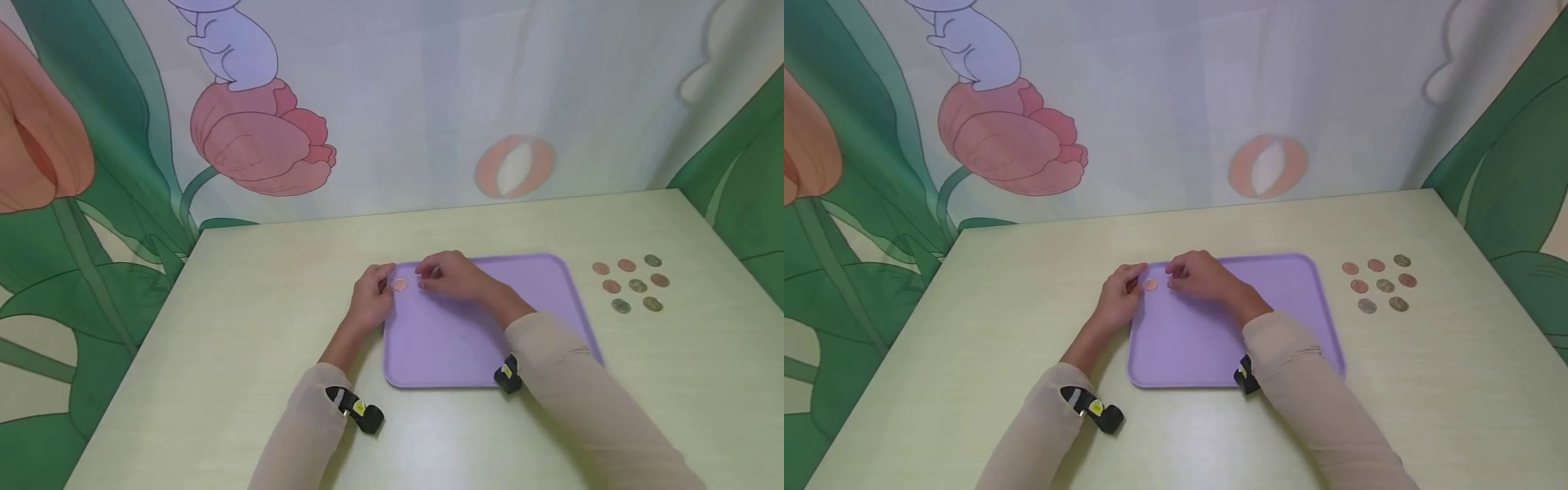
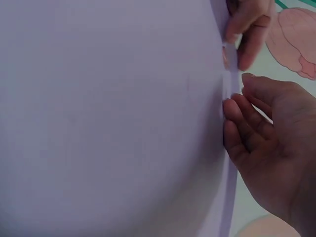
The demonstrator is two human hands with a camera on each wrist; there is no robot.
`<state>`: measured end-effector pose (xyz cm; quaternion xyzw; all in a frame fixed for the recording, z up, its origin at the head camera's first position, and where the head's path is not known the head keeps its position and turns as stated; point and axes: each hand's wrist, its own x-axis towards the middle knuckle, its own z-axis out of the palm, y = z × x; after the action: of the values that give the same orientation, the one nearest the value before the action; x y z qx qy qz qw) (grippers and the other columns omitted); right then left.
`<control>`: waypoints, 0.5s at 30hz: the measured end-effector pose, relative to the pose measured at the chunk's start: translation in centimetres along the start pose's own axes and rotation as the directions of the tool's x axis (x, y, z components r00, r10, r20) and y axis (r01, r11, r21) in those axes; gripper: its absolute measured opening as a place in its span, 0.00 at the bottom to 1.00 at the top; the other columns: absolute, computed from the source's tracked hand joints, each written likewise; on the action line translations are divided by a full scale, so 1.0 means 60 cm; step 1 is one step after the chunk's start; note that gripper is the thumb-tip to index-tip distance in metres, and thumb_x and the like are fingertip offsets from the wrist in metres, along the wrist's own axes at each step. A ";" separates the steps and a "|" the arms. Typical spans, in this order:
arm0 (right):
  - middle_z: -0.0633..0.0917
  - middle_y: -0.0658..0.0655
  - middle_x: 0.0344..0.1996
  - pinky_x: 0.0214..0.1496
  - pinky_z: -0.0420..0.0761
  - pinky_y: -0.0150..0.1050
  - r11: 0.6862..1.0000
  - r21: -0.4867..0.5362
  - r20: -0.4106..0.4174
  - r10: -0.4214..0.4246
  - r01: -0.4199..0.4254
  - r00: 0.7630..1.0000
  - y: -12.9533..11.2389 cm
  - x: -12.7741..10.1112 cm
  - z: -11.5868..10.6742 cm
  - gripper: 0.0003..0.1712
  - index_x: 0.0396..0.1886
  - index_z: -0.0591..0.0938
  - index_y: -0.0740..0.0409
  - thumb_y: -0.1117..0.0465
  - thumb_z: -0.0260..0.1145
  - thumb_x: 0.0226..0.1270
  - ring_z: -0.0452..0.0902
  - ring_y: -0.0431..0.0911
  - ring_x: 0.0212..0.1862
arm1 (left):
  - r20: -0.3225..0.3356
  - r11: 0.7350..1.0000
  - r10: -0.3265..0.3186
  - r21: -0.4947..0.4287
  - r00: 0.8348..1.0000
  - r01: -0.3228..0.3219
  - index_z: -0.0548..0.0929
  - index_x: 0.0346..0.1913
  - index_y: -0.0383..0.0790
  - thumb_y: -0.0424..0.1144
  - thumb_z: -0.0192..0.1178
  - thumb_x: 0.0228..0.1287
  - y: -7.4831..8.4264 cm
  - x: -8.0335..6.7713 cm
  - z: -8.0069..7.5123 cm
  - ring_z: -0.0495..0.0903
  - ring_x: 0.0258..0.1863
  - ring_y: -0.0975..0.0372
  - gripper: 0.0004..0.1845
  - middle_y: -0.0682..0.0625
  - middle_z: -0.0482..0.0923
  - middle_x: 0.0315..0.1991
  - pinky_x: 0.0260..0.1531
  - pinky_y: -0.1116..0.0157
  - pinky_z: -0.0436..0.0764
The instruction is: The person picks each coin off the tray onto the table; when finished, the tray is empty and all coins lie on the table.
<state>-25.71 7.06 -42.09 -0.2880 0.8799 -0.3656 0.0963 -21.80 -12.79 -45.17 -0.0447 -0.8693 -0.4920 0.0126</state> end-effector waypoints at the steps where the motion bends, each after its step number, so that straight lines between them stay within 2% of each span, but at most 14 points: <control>1: 0.90 0.64 0.44 0.51 0.86 0.43 1.000 -0.006 0.002 -0.002 0.002 1.000 -0.002 0.004 0.005 0.17 0.52 0.85 0.68 0.64 0.68 0.66 0.85 0.52 0.45 | -0.004 1.000 0.008 -0.004 1.000 -0.008 0.74 0.68 0.27 0.22 0.50 0.67 -0.001 0.000 -0.001 0.76 0.67 0.47 0.26 0.33 0.75 0.62 0.71 0.54 0.77; 4: 0.89 0.65 0.46 0.55 0.86 0.46 0.999 -0.033 0.002 -0.010 0.010 1.000 -0.009 0.012 0.019 0.20 0.53 0.85 0.69 0.63 0.69 0.64 0.84 0.53 0.48 | -0.005 0.999 0.021 -0.026 1.000 -0.021 0.74 0.68 0.25 0.22 0.50 0.66 -0.003 -0.001 -0.003 0.76 0.67 0.46 0.26 0.32 0.76 0.62 0.72 0.53 0.76; 9: 0.89 0.64 0.47 0.60 0.84 0.48 0.999 -0.034 -0.003 0.023 -0.023 1.000 -0.018 0.020 0.032 0.21 0.52 0.86 0.69 0.62 0.73 0.63 0.84 0.54 0.52 | 0.008 0.999 0.021 -0.045 1.000 -0.021 0.73 0.68 0.25 0.21 0.49 0.67 -0.005 0.000 -0.003 0.75 0.67 0.47 0.26 0.32 0.75 0.61 0.72 0.53 0.75; 12: 0.90 0.62 0.47 0.61 0.84 0.48 0.998 -0.038 -0.014 0.039 -0.039 0.999 -0.019 0.023 0.038 0.20 0.52 0.87 0.65 0.59 0.74 0.63 0.84 0.53 0.53 | 0.001 0.999 0.024 -0.047 1.000 -0.024 0.73 0.68 0.24 0.21 0.49 0.67 -0.004 0.000 -0.002 0.76 0.66 0.48 0.26 0.32 0.75 0.60 0.71 0.53 0.76; 15: 0.90 0.59 0.46 0.57 0.85 0.46 0.996 -0.058 -0.043 0.061 -0.063 0.997 -0.017 0.025 0.044 0.19 0.52 0.88 0.60 0.55 0.73 0.64 0.85 0.51 0.51 | -0.003 0.998 0.039 -0.048 0.999 -0.039 0.73 0.68 0.24 0.21 0.49 0.66 -0.002 0.000 -0.001 0.76 0.65 0.47 0.26 0.31 0.75 0.59 0.70 0.53 0.77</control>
<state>-25.50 4.06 -43.18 -0.2557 0.9006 -0.3419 0.0809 -21.83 -12.90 -45.26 -0.0614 -0.8562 -0.5125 0.0219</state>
